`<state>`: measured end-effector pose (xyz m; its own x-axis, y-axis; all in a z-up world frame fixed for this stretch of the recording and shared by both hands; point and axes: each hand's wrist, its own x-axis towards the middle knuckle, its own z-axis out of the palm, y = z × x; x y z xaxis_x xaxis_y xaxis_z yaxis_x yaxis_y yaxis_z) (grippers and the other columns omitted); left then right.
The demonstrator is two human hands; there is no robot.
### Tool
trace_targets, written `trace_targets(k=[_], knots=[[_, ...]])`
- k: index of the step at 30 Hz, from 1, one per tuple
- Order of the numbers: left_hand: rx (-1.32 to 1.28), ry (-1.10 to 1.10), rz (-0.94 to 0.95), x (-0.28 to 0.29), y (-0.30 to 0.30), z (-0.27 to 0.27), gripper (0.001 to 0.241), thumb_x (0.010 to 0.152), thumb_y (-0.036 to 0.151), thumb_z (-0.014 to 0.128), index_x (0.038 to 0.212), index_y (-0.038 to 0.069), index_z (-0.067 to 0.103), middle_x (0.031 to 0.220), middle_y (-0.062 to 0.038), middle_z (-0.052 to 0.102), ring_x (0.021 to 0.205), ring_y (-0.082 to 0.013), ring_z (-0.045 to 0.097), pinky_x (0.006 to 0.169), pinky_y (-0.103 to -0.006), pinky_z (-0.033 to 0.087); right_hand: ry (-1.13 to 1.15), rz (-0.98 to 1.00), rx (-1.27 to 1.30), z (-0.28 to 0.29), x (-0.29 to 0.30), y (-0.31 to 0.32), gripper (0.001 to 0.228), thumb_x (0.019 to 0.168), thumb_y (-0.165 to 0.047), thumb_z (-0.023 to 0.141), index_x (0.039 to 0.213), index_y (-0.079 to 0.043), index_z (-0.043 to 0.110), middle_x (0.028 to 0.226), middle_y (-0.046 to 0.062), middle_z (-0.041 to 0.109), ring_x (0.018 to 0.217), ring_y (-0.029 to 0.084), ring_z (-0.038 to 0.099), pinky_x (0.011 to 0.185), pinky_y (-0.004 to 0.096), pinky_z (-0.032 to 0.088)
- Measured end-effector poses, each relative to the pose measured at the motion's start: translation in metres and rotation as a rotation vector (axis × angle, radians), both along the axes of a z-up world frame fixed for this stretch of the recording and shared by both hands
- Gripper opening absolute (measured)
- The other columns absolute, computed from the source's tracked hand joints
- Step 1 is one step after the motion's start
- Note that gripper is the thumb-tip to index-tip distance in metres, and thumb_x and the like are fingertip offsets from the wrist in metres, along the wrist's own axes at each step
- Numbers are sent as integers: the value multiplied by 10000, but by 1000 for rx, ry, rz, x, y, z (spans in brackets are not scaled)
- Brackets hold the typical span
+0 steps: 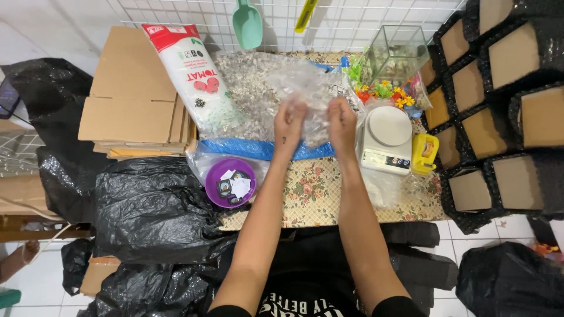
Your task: Scooping granular material into bags, weighing them, and packing them into a cardboard box
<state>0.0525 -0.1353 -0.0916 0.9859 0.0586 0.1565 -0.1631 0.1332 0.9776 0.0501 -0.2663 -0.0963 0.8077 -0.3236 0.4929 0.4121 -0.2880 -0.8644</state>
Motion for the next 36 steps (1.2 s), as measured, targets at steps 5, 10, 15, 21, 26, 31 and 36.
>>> trace_targets(k=[5,10,15,21,26,31,36], knots=[[-12,-111,206,5,-1,-15,366,1102,320,481,1122,95,769,1083,-161,752,1131,-245,666,1052,-401,465,-8,34,-114,11,-7,9,234,1078,-148,554,876,-68,643,588,38,511,594,133,485,622,292,430],[-7,-52,215,-12,5,15,367,1110,324,447,1138,148,767,1088,-109,759,1130,-205,661,1065,-387,457,-70,98,-73,24,-11,11,142,1071,-131,562,953,-82,626,631,7,518,624,108,471,643,271,441],[98,-280,-69,-28,4,44,175,1018,223,604,994,183,772,414,-75,602,455,-155,694,502,-234,562,1,123,45,37,-17,11,252,1022,-201,691,1217,-43,695,1103,99,722,1047,211,677,990,366,507],[201,-442,-61,-12,-5,7,252,1073,224,514,1057,217,765,482,23,622,491,-150,656,565,-259,545,-95,3,572,22,-1,-2,127,969,-118,696,849,-101,656,850,-5,616,816,79,541,812,215,466],[240,-434,-59,-18,-5,9,291,1095,236,465,1053,163,744,452,-12,571,464,-226,618,542,-333,535,-92,-28,485,28,-4,-19,255,1076,-293,543,1157,-76,648,1074,80,660,1049,138,603,975,277,438],[330,-443,-35,-19,-5,5,250,1079,264,510,1043,182,744,446,-5,564,484,-222,640,530,-337,533,-31,112,312,52,-18,4,279,987,-295,666,891,-43,739,865,66,684,851,110,652,957,308,524],[369,-488,-61,-25,-6,10,242,1035,285,597,864,160,714,403,-45,521,446,-290,623,479,-318,488,-7,88,593,37,-17,-9,189,976,-210,674,845,-75,696,780,68,645,791,128,621,857,266,493]])
